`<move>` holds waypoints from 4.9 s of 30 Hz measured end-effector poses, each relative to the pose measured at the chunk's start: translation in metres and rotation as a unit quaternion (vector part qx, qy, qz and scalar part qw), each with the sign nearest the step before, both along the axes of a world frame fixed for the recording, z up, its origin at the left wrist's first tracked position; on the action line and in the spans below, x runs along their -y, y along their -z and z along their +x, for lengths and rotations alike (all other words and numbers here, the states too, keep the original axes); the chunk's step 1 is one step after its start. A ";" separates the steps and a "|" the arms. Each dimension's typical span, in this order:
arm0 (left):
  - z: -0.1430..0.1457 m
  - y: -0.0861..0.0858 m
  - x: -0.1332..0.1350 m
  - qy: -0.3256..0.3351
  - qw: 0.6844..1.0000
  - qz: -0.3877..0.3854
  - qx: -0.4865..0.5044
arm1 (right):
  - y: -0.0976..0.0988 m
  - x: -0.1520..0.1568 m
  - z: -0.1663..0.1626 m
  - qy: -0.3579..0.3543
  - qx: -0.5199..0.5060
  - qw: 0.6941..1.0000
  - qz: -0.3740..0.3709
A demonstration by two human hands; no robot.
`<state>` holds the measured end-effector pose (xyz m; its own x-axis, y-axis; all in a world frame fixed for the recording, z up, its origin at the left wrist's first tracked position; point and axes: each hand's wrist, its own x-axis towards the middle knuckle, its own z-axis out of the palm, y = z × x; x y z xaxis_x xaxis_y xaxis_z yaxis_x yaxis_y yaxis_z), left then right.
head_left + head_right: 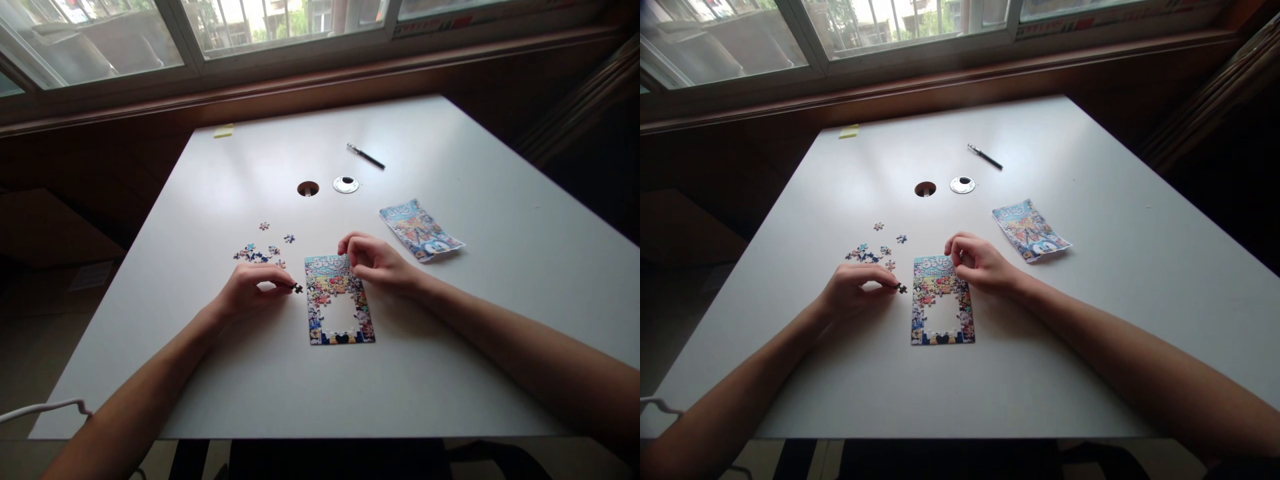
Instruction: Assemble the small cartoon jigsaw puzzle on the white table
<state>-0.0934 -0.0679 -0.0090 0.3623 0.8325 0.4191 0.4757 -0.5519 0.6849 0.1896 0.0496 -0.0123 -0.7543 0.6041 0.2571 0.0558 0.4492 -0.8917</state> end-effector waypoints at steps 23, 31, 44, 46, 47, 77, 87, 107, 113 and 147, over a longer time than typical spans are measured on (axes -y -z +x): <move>0.039 0.003 0.006 -0.007 0.997 0.071 -0.025 | 0.000 0.001 -0.002 0.009 -0.004 1.000 0.025; 0.053 0.008 0.011 0.025 0.993 0.099 -0.052 | -0.002 0.003 -0.005 0.020 -0.014 0.999 0.027; 0.063 0.009 0.008 -0.007 0.976 0.164 -0.143 | 0.001 0.004 -0.006 0.025 -0.031 0.999 0.025; 0.063 0.009 0.007 -0.009 0.973 0.168 -0.160 | 0.001 0.003 -0.007 0.025 -0.029 0.999 0.027; 0.063 0.009 0.007 -0.011 0.971 0.171 -0.165 | 0.002 0.003 -0.007 0.026 -0.028 0.999 0.028; 0.064 0.010 0.008 -0.030 0.966 0.155 -0.206 | 0.002 0.003 -0.005 0.022 -0.033 0.999 0.030; 0.067 0.005 0.011 -0.049 0.967 0.130 -0.213 | 0.001 0.003 -0.006 0.022 -0.026 0.999 0.033; 0.065 0.004 0.011 -0.024 0.963 0.120 -0.241 | 0.000 0.004 -0.006 0.025 -0.025 0.999 0.034; 0.067 0.000 0.010 -0.016 0.964 0.111 -0.241 | 0.000 0.004 -0.006 0.023 -0.025 0.999 0.030; 0.014 -0.003 0.001 -0.180 0.963 0.159 -0.121 | 0.002 -0.001 -0.001 0.018 -0.039 0.998 -0.055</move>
